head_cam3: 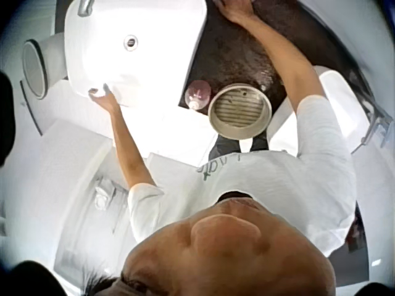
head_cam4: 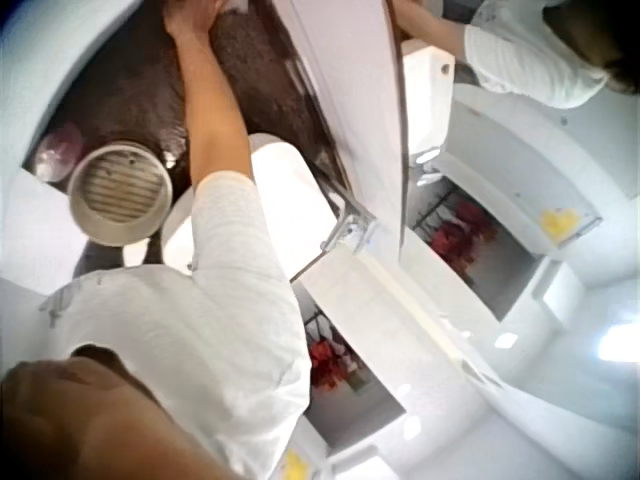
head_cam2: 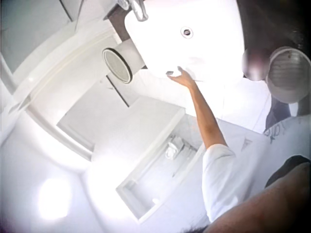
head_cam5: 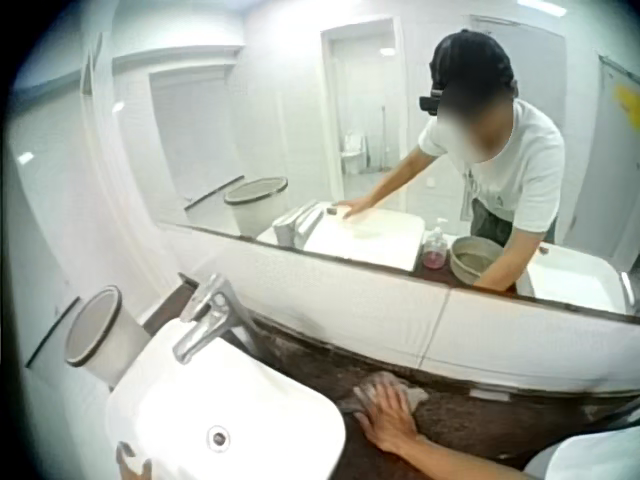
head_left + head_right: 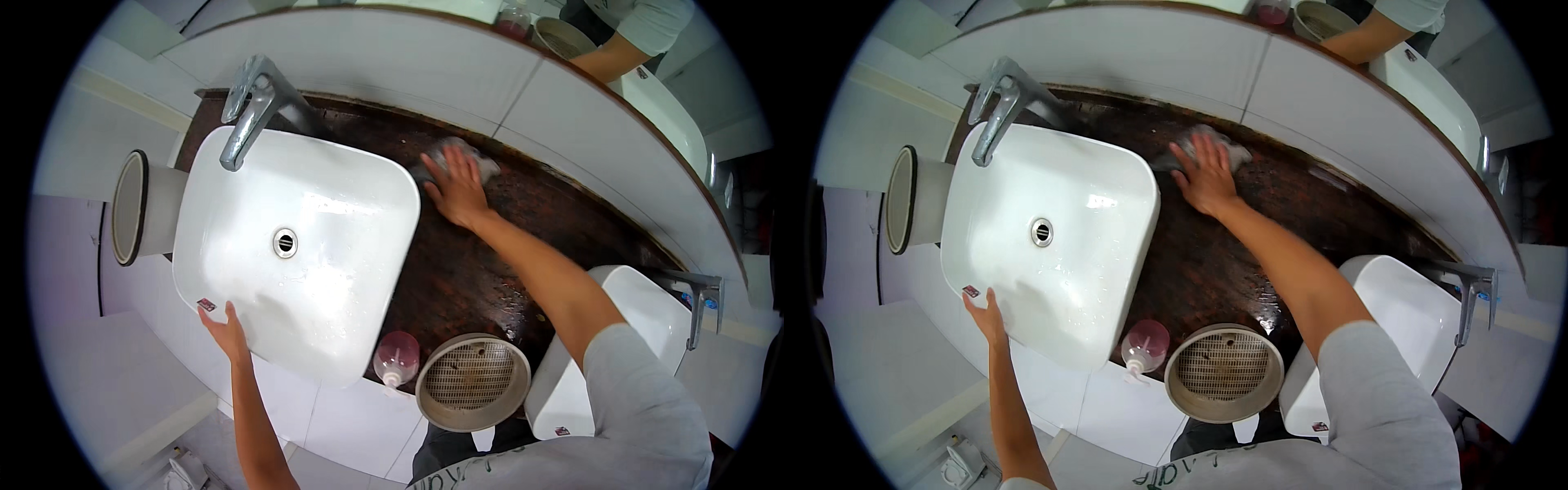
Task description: The person cleans a bathroom sink and countertop using a cloth and a cleaning wipe. They wipe the dark countertop surface, the white sink basin, and the faucet, then rinse the cloth under running water and continue wiping the surfaces.
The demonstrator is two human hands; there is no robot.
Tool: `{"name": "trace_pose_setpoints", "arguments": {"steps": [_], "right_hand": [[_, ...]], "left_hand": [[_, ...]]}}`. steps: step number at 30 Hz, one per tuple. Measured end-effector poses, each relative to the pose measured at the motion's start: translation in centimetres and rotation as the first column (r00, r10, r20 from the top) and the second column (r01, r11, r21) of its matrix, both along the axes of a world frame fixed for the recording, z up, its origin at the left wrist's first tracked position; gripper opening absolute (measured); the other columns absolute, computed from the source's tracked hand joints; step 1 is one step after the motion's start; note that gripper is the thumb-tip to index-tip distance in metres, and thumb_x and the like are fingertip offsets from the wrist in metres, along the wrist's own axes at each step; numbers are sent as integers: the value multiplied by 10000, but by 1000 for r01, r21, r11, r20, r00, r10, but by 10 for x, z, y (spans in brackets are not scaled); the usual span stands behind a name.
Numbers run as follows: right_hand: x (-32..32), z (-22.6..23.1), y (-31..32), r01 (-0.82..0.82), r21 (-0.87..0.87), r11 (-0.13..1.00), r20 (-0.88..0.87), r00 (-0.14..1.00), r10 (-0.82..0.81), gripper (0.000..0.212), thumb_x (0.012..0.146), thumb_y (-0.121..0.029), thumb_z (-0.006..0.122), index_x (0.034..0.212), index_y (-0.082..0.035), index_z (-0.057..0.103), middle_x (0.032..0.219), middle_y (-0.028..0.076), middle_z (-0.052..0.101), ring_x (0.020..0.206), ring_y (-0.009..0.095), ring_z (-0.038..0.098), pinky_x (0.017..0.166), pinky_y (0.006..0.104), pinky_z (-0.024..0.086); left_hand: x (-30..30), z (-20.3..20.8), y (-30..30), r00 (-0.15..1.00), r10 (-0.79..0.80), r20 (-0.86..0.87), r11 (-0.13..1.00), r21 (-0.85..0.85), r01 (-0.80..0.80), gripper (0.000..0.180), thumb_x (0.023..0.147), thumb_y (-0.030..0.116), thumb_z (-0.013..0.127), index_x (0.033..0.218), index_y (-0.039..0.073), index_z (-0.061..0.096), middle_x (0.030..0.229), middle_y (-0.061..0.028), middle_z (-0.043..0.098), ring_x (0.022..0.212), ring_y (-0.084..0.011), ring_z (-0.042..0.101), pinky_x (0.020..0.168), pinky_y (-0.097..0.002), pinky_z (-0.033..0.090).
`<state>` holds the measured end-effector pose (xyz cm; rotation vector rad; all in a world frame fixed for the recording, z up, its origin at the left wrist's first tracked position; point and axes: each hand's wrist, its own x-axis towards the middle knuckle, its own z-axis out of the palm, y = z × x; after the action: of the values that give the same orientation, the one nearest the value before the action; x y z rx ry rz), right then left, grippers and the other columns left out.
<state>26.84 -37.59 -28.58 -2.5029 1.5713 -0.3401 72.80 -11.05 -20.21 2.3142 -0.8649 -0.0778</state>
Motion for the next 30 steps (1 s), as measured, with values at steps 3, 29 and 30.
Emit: {"name": "trace_pose_setpoints", "arguments": {"steps": [3,29,30], "right_hand": [[46,6,-50,-312,4,950,-19,950,312,579,956,-441,430,1481,-264,265,1525,175,211,1431,331,148,1146,472,118],[-72,25,49,-255,55,965,-186,947,261,512,986,-357,418,1460,-201,301,1432,139,406,1332,418,316,1098,604,186],[-50,16,20,-221,-41,974,-155,965,213,528,982,-377,421,1464,-205,289,1406,140,439,1324,415,331,1096,604,190]], "left_hand": [[-22,18,2,996,8,-88,1000,-24,-11,611,897,99,556,1421,-29,270,1473,-198,300,1344,-330,322,1107,-390,260],[5,4,16,996,-86,2,988,131,86,457,863,62,511,1317,18,483,1361,-182,465,1255,-339,445,1055,-431,357],[-4,6,9,1000,-12,-26,992,123,15,462,860,56,515,1318,16,478,1356,-183,472,1261,-326,445,1066,-431,341]]}}
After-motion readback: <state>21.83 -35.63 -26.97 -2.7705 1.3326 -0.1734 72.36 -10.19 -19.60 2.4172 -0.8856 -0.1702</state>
